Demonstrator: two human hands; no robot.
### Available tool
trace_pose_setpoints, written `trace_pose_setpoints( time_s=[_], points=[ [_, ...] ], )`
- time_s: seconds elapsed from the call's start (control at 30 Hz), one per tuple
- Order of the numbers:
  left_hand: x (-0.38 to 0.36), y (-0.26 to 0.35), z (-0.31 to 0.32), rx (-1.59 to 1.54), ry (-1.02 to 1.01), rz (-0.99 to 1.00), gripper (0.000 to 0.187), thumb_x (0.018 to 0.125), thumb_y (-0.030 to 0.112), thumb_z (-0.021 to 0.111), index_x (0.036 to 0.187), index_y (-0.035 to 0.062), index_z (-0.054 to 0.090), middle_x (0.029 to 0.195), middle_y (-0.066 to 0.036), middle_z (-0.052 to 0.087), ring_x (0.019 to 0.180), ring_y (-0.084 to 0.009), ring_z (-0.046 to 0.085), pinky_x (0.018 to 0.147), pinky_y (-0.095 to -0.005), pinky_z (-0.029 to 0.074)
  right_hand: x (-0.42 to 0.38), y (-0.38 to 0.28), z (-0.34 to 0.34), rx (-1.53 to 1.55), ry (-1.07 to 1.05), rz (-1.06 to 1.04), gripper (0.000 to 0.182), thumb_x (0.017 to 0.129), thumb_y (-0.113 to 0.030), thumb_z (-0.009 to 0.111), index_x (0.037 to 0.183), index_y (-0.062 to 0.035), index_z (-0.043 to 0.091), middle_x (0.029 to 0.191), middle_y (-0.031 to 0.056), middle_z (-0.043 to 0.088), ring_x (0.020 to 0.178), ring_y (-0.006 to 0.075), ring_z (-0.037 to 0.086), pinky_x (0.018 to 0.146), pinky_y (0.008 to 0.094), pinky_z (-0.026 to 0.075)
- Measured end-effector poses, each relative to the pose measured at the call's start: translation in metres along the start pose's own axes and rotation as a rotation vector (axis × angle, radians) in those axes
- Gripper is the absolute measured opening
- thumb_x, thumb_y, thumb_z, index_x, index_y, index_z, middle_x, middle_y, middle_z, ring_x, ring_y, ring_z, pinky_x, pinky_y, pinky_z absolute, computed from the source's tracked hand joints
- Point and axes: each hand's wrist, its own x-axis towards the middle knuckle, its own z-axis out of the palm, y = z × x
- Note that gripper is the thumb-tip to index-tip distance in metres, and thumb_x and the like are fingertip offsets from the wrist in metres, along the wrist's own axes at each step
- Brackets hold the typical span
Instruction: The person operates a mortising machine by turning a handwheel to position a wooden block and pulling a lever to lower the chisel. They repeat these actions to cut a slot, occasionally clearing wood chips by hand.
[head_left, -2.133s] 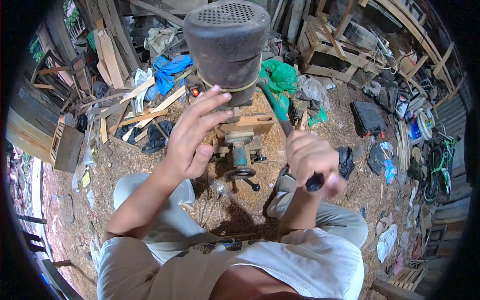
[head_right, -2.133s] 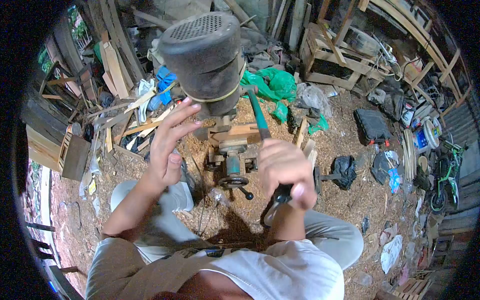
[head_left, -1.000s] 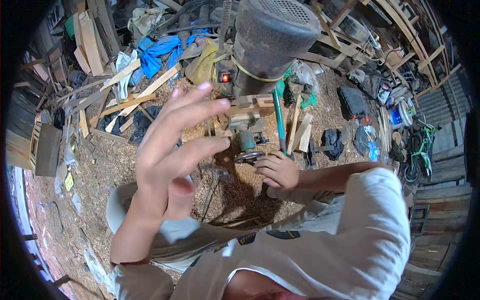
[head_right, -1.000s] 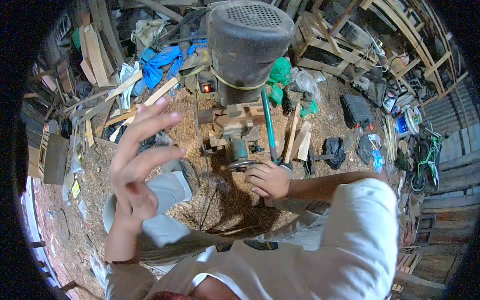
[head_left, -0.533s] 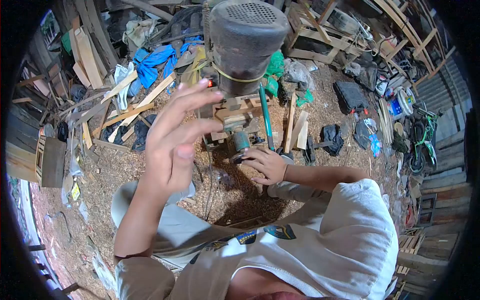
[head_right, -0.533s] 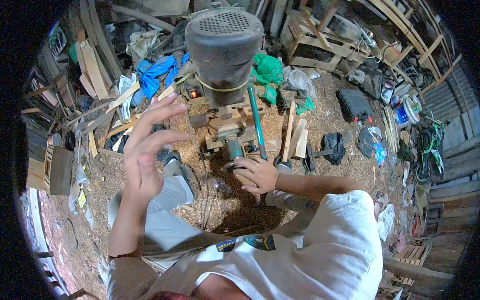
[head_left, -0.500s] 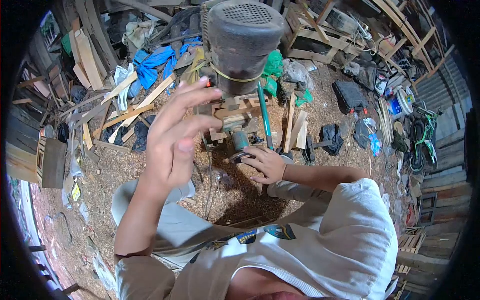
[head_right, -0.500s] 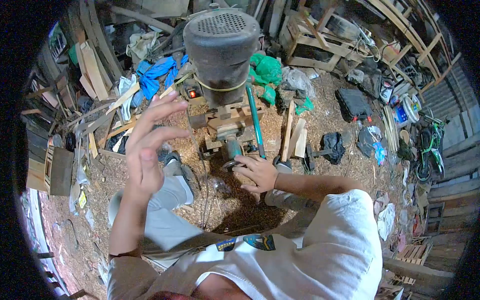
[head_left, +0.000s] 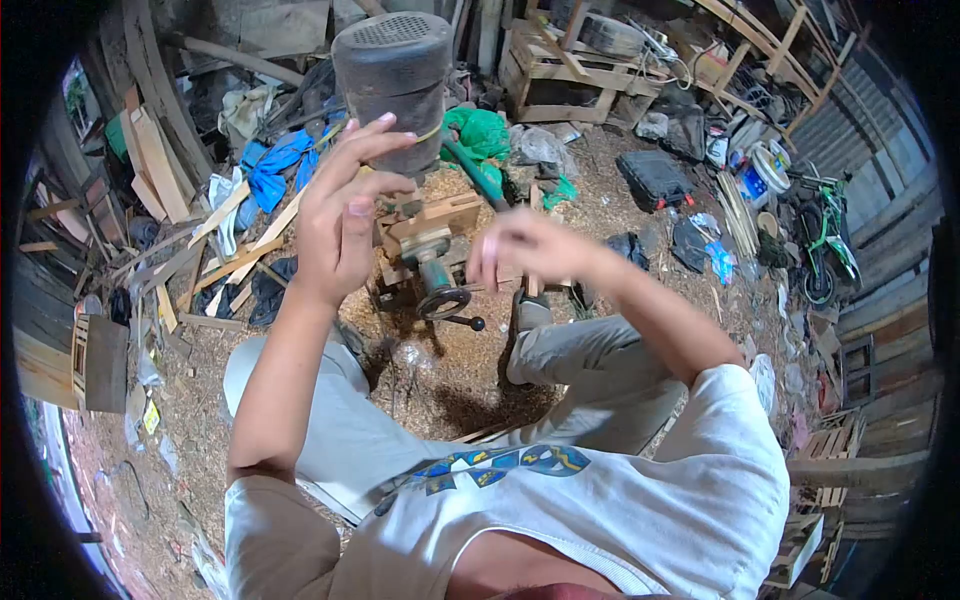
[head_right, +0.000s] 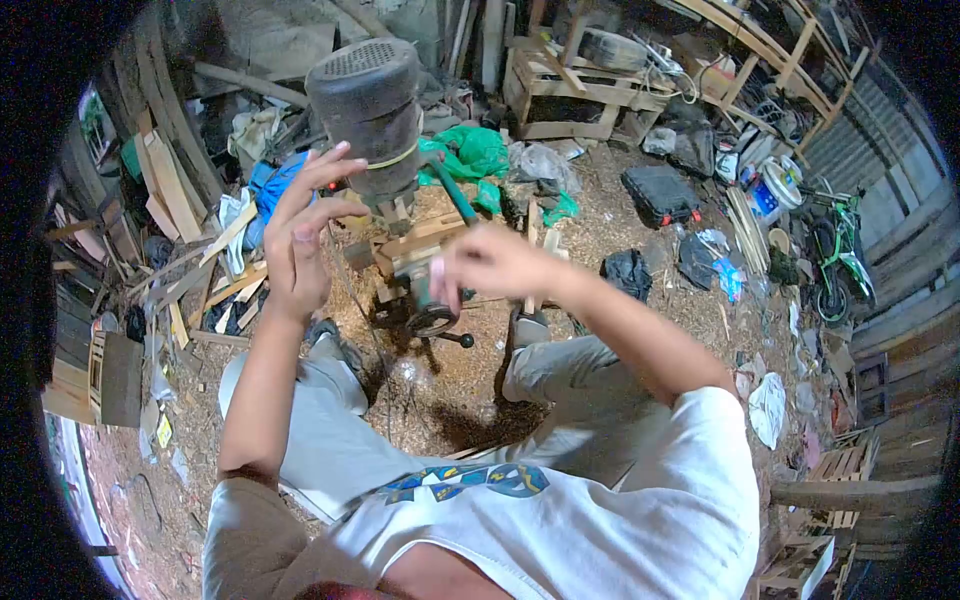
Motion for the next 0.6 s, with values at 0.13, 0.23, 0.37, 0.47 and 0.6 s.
trace_pose_setpoints(
  time_s=[0.13, 0.23, 0.37, 0.47, 0.6],
  points=[
    [0.015, 0.01, 0.009, 0.022, 0.043, 0.028, 0.085, 0.114, 0.058, 0.021, 0.09, -0.0022, 0.077, 0.131, -0.023, 0.071, 0.142, -0.0404, 0.057, 0.129, -0.0585, 0.026, 0.028, -0.043, -0.07, 0.307, 0.095, -0.144, 0.084, 0.115, -0.061, 0.019, 0.106, 0.0016, 0.074, 0.07, 0.0099, 0.071, 0.078, 0.0243, 0.073, 0.087, 0.0376, 0.056],
    [0.021, 0.01, 0.016, 0.037, 0.095, 0.062, 0.086, 0.115, 0.058, 0.021, 0.088, -0.0034, 0.075, 0.13, -0.022, 0.072, 0.142, -0.0401, 0.057, 0.128, -0.0589, 0.027, 0.065, -0.034, -0.108, 0.366, 0.428, -0.402, 0.08, 0.115, -0.063, 0.019, 0.11, -0.002, 0.071, 0.079, 0.0075, 0.07, 0.085, 0.022, 0.069, 0.093, 0.0377, 0.052],
    [0.026, 0.004, 0.021, 0.074, 0.142, 0.094, 0.086, 0.115, 0.055, 0.02, 0.086, -0.0043, 0.075, 0.13, -0.023, 0.072, 0.141, -0.0397, 0.058, 0.128, -0.058, 0.029, 0.118, -0.011, -0.117, 0.385, 0.647, -0.546, 0.066, 0.117, -0.058, 0.027, 0.138, -0.003, 0.058, 0.114, 0.0082, 0.068, 0.114, 0.0207, 0.061, 0.11, 0.0396, 0.042],
    [0.028, 0.002, 0.025, 0.066, 0.166, 0.073, 0.084, 0.116, 0.052, 0.02, 0.086, -0.0041, 0.075, 0.13, -0.022, 0.072, 0.14, -0.0399, 0.058, 0.128, -0.0573, 0.028, 0.145, 0.054, -0.099, 0.244, 0.783, -0.445, 0.071, 0.117, -0.045, 0.038, 0.171, -0.0047, 0.015, 0.168, 0.0154, 0.034, 0.156, 0.025, 0.032, 0.129, 0.0395, 0.022],
    [0.027, -0.003, 0.023, 0.057, 0.159, 0.076, 0.084, 0.116, 0.052, 0.02, 0.086, -0.0039, 0.075, 0.131, -0.023, 0.071, 0.14, -0.0397, 0.058, 0.129, -0.0574, 0.027, 0.139, 0.123, -0.056, -0.159, 0.878, -0.345, 0.077, 0.115, -0.032, 0.045, 0.174, -0.0074, 0.002, 0.179, 0.0204, 0.016, 0.165, 0.0336, 0.017, 0.132, 0.0418, 0.015]
  ],
)
